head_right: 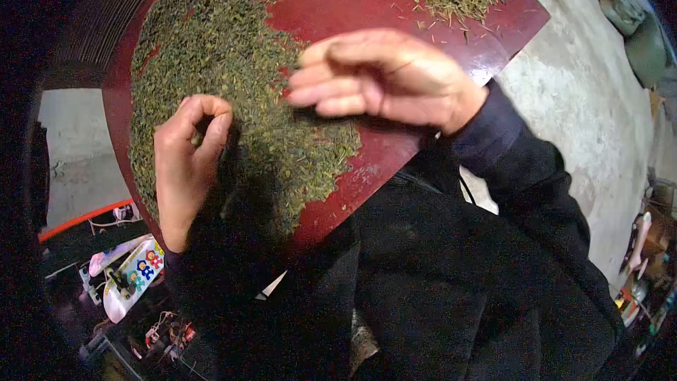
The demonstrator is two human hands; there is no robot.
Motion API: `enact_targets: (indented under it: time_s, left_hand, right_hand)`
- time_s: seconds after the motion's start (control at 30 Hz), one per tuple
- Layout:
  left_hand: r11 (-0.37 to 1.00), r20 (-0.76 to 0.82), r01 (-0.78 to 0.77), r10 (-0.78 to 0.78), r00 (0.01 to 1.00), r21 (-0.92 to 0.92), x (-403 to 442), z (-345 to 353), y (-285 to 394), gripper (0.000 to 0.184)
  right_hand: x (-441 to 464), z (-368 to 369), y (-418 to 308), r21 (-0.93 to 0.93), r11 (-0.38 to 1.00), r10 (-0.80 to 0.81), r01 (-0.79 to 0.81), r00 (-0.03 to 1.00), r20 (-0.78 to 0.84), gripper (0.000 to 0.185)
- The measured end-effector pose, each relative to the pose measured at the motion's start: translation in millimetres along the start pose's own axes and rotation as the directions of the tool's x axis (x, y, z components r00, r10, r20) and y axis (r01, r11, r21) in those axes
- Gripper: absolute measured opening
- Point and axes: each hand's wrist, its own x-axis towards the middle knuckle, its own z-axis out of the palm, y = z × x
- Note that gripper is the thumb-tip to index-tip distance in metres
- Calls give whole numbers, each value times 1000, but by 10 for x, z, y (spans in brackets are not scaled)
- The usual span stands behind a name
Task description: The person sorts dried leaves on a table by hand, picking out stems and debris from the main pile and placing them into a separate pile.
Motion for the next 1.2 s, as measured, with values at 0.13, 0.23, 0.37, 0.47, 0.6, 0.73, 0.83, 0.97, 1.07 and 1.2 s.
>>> enact_targets:
  time_s: [0.13,0.23,0.37,0.47,0.6,0.73,0.83,0.97,1.07,1.2]
  left_hand:
    - [944,20,-174,175,984,281,-211,-10,-209,9]
    - [940,32,-176,174,984,293,-302,94,-261,8]
    - [972,90,-105,88,992,208,-322,332,-181,6]
    - [920,124,-271,245,962,282,-158,551,-153,5]
    - [898,112,-370,352,929,240,-40,705,-149,5]
    - [880,156,-405,376,913,248,-1,757,-147,6]
    - [884,210,-409,366,907,226,23,767,-149,6]
    - [875,126,-472,458,880,110,71,865,-237,7]
    - [871,98,-483,475,875,86,57,871,-247,7]
    - [880,114,-458,446,888,123,22,841,-256,6]
  right_hand:
    - [-123,-289,-348,-533,830,-210,161,977,-32,35]
    - [-166,-384,-508,-930,323,-388,174,921,38,29]
    - [-151,-389,-580,-679,-731,-395,-69,854,338,25]
    - [-85,-147,-379,-504,-862,-346,-46,781,520,22]
    - [-64,-22,-24,-677,-724,-320,132,805,499,17]
    - [-15,41,142,-806,-542,-225,239,882,413,10]
    - [14,61,161,-791,-562,-147,239,913,380,8]
    - [33,75,183,-799,-530,-128,285,904,407,8]
    - [27,71,186,-797,-527,-130,294,899,418,8]
    - [7,44,199,-791,-549,-162,270,894,418,7]
